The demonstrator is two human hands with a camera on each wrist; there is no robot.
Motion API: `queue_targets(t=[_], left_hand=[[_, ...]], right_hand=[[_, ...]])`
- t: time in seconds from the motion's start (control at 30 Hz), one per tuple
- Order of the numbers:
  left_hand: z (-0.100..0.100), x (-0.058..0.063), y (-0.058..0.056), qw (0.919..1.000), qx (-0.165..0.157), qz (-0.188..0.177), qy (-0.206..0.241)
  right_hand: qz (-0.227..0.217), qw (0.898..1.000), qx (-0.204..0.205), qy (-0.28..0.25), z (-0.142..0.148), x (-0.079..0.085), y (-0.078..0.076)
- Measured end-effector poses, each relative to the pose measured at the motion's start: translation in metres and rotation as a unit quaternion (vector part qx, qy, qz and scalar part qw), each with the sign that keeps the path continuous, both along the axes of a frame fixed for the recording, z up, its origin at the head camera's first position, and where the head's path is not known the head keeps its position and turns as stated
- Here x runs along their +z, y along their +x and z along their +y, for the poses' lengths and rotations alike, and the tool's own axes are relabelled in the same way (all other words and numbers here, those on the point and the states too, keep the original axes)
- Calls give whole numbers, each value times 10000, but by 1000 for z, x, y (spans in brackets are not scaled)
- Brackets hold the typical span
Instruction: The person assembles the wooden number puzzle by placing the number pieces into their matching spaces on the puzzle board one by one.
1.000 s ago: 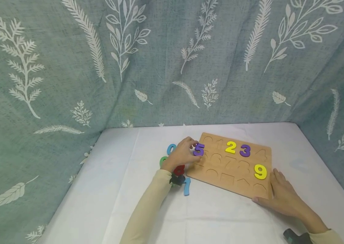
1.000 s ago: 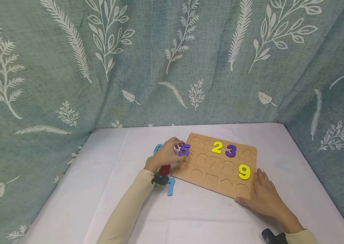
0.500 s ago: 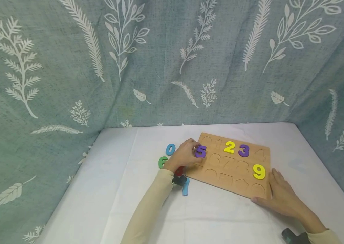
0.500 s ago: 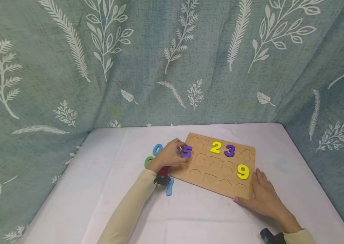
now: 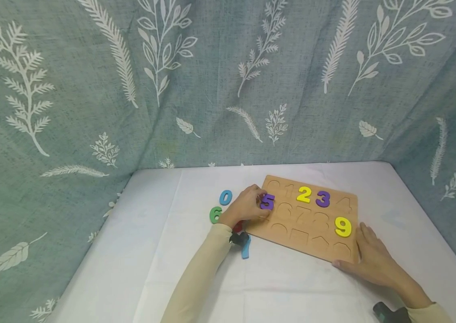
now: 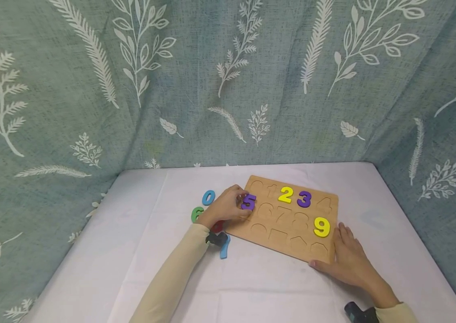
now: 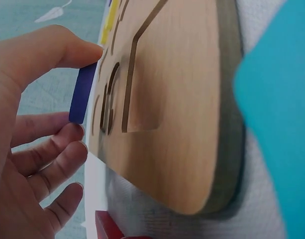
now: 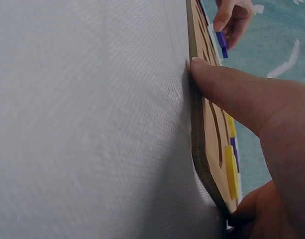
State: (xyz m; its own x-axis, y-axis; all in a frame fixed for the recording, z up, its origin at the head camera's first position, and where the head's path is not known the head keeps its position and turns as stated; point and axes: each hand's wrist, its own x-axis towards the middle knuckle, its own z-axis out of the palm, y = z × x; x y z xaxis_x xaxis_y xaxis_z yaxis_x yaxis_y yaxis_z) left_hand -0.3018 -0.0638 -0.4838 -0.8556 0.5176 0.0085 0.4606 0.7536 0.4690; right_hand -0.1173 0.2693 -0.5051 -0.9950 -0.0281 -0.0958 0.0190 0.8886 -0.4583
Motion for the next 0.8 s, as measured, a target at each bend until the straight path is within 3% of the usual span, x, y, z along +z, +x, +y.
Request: queue_targets(t=[0.5, 0.8], left_hand=[[0, -5, -2, 9996, -74, 133, -223], [0, -6, -2, 9997, -18, -29, -260]], right_hand=[[-86, 9999, -53, 36, 0, -2, -1], [-41, 10000, -3, 26, 1, -2, 0]])
